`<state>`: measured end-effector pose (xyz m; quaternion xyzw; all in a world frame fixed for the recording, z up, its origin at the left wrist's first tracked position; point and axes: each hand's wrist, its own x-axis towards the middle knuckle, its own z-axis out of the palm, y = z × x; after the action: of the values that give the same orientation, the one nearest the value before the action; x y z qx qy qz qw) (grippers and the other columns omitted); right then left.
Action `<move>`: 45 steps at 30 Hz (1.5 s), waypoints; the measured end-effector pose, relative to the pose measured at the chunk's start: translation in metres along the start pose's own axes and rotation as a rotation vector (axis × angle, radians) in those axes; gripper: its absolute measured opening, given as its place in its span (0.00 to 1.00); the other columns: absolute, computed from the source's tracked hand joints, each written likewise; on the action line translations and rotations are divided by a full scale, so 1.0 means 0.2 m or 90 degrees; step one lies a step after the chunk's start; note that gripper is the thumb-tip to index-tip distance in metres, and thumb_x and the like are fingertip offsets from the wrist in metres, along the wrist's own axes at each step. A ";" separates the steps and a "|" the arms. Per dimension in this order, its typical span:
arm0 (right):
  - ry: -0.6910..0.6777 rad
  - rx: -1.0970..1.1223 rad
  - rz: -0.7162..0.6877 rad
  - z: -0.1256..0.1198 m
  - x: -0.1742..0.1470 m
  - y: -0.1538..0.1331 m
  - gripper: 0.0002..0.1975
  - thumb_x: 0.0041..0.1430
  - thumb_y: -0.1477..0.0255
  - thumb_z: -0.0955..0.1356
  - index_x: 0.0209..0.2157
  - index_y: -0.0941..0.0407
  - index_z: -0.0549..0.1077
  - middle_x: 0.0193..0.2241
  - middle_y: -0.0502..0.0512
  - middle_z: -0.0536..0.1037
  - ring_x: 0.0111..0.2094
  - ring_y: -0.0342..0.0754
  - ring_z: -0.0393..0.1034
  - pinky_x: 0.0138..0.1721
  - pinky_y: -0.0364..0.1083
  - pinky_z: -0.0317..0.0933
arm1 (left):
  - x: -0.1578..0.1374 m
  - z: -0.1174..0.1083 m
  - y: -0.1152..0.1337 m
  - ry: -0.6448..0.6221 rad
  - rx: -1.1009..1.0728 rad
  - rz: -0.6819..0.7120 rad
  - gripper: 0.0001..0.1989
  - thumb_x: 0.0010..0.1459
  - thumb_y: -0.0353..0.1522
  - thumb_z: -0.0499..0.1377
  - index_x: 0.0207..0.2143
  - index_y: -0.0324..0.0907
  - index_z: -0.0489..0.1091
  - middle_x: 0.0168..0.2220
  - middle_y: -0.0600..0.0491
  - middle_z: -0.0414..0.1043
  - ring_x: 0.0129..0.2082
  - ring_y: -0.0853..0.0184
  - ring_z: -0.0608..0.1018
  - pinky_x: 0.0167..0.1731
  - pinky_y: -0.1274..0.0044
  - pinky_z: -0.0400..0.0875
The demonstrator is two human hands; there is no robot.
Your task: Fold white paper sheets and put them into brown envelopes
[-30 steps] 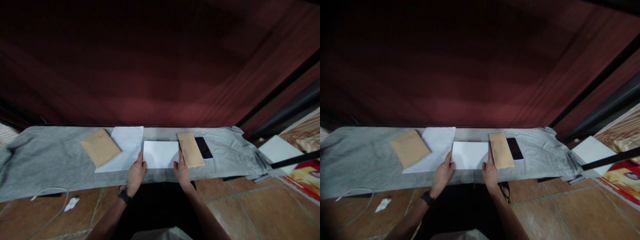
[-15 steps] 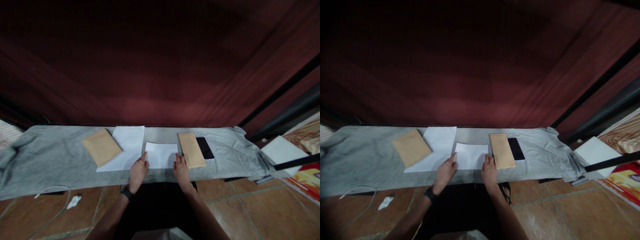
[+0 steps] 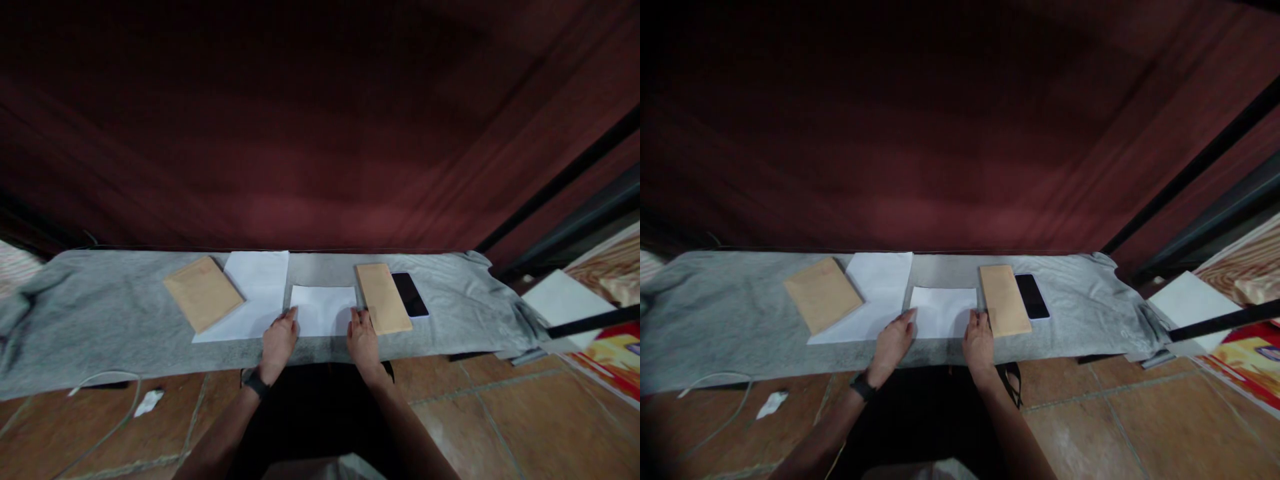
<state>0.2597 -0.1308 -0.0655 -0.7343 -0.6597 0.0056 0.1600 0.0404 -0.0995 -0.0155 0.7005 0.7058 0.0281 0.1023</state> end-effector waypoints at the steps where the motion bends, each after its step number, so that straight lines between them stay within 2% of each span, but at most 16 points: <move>1: 0.010 -0.007 -0.004 -0.01 0.00 0.00 0.22 0.66 0.79 0.60 0.61 0.62 0.66 0.53 0.70 0.72 0.51 0.57 0.72 0.53 0.53 0.65 | 0.00 0.00 0.00 -0.003 0.000 0.000 0.23 0.68 0.30 0.48 0.63 0.42 0.66 0.46 0.44 0.80 0.42 0.59 0.83 0.40 0.72 0.76; 3: 0.034 -0.010 -0.026 -0.02 0.00 -0.02 0.23 0.67 0.78 0.60 0.61 0.62 0.66 0.57 0.72 0.70 0.55 0.60 0.68 0.55 0.56 0.63 | 0.00 0.00 0.00 -0.006 -0.001 0.001 0.22 0.68 0.30 0.48 0.63 0.42 0.66 0.45 0.44 0.80 0.42 0.58 0.83 0.40 0.72 0.76; 6: 0.052 0.025 -0.091 -0.01 0.02 -0.10 0.23 0.68 0.76 0.60 0.63 0.61 0.65 0.64 0.70 0.65 0.62 0.59 0.63 0.59 0.57 0.60 | 0.00 -0.01 0.00 -0.002 0.000 0.007 0.22 0.68 0.31 0.49 0.63 0.42 0.66 0.45 0.44 0.80 0.42 0.58 0.83 0.40 0.72 0.75; 11: 0.027 0.078 -0.190 0.10 0.08 -0.26 0.25 0.71 0.67 0.59 0.66 0.59 0.61 0.68 0.64 0.60 0.67 0.57 0.55 0.64 0.57 0.54 | 0.00 -0.01 0.01 0.000 0.005 0.027 0.22 0.68 0.29 0.49 0.62 0.41 0.67 0.46 0.43 0.80 0.43 0.58 0.82 0.41 0.72 0.76; 14: 0.035 0.068 -0.178 0.15 0.08 -0.28 0.25 0.72 0.64 0.60 0.66 0.58 0.62 0.67 0.63 0.61 0.67 0.58 0.55 0.65 0.59 0.51 | 0.01 0.01 0.01 0.004 0.005 0.033 0.22 0.68 0.28 0.49 0.62 0.40 0.67 0.45 0.42 0.80 0.43 0.57 0.83 0.40 0.71 0.76; 18: 0.062 0.040 -0.142 0.16 0.07 -0.21 0.26 0.71 0.63 0.61 0.66 0.58 0.61 0.68 0.66 0.59 0.67 0.60 0.55 0.65 0.60 0.51 | 0.01 0.02 -0.02 0.026 0.000 0.046 0.21 0.68 0.28 0.49 0.60 0.40 0.68 0.44 0.41 0.79 0.40 0.57 0.83 0.39 0.71 0.77; 21: 0.069 0.020 -0.124 0.15 0.06 -0.15 0.27 0.71 0.63 0.61 0.67 0.59 0.60 0.68 0.69 0.57 0.68 0.61 0.53 0.64 0.60 0.52 | 0.00 0.03 0.00 0.084 0.046 0.067 0.22 0.66 0.24 0.47 0.58 0.37 0.70 0.46 0.39 0.77 0.41 0.56 0.82 0.40 0.68 0.77; 23: 0.064 0.014 -0.120 0.14 0.06 -0.14 0.27 0.71 0.64 0.60 0.67 0.60 0.59 0.69 0.69 0.56 0.68 0.62 0.53 0.64 0.61 0.51 | 0.00 0.06 0.06 0.145 0.059 0.118 0.23 0.65 0.23 0.46 0.59 0.35 0.69 0.51 0.36 0.75 0.48 0.53 0.79 0.46 0.64 0.75; 25: 0.049 0.010 -0.124 0.14 0.06 -0.13 0.28 0.71 0.65 0.60 0.68 0.60 0.58 0.69 0.68 0.55 0.68 0.61 0.52 0.65 0.61 0.51 | 0.01 0.11 0.15 0.186 0.027 0.216 0.23 0.67 0.26 0.46 0.61 0.34 0.65 0.57 0.35 0.70 0.58 0.50 0.73 0.55 0.60 0.70; 27: 0.030 0.003 -0.135 0.15 0.06 -0.12 0.28 0.70 0.69 0.60 0.69 0.60 0.56 0.70 0.67 0.53 0.69 0.60 0.50 0.66 0.60 0.49 | 0.04 0.18 0.25 0.171 0.001 0.299 0.23 0.69 0.35 0.49 0.64 0.40 0.63 0.65 0.43 0.64 0.65 0.54 0.65 0.62 0.63 0.63; 28: 0.023 -0.002 -0.138 0.15 0.06 -0.12 0.29 0.69 0.71 0.60 0.69 0.59 0.56 0.70 0.67 0.52 0.69 0.60 0.50 0.66 0.60 0.48 | 0.06 0.21 0.28 0.159 -0.025 0.326 0.25 0.69 0.37 0.49 0.65 0.38 0.62 0.66 0.42 0.62 0.67 0.54 0.63 0.64 0.62 0.61; 31: 0.026 -0.009 -0.129 0.15 0.06 -0.13 0.29 0.68 0.75 0.59 0.69 0.59 0.55 0.70 0.66 0.52 0.70 0.58 0.50 0.67 0.59 0.47 | 0.13 0.29 0.32 0.141 -0.065 0.331 0.28 0.70 0.42 0.46 0.66 0.35 0.59 0.67 0.40 0.60 0.68 0.55 0.61 0.65 0.60 0.58; 34: 0.046 -0.004 -0.122 0.15 0.06 -0.13 0.28 0.70 0.72 0.58 0.69 0.59 0.56 0.70 0.67 0.54 0.69 0.58 0.51 0.66 0.59 0.49 | 0.16 0.33 0.25 0.152 -0.062 0.304 0.30 0.71 0.42 0.43 0.68 0.34 0.55 0.68 0.40 0.57 0.69 0.57 0.58 0.67 0.61 0.55; 39: 0.052 0.025 -0.111 0.14 0.08 -0.12 0.25 0.71 0.70 0.58 0.66 0.59 0.61 0.68 0.66 0.59 0.68 0.57 0.55 0.65 0.57 0.51 | 0.16 0.30 0.11 0.165 -0.037 0.261 0.30 0.70 0.40 0.43 0.68 0.34 0.54 0.69 0.40 0.54 0.71 0.58 0.55 0.68 0.60 0.52; 42: 0.043 0.049 -0.098 0.14 0.14 -0.14 0.24 0.72 0.70 0.58 0.65 0.62 0.63 0.66 0.67 0.62 0.67 0.57 0.56 0.65 0.57 0.52 | 0.14 0.28 0.10 0.152 -0.035 0.252 0.30 0.70 0.40 0.44 0.68 0.34 0.55 0.70 0.40 0.53 0.71 0.57 0.54 0.68 0.60 0.50; 45: 0.021 0.061 -0.126 0.16 0.23 -0.16 0.25 0.72 0.68 0.58 0.66 0.60 0.62 0.67 0.65 0.62 0.67 0.56 0.55 0.65 0.58 0.52 | 0.14 0.27 0.11 0.139 -0.050 0.243 0.29 0.69 0.39 0.45 0.68 0.34 0.55 0.70 0.41 0.53 0.71 0.57 0.54 0.68 0.60 0.49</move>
<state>0.2271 -0.0768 -0.0791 -0.6572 -0.7250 0.0093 0.2058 0.0726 -0.0775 -0.0660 0.8095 0.5658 0.1501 0.0452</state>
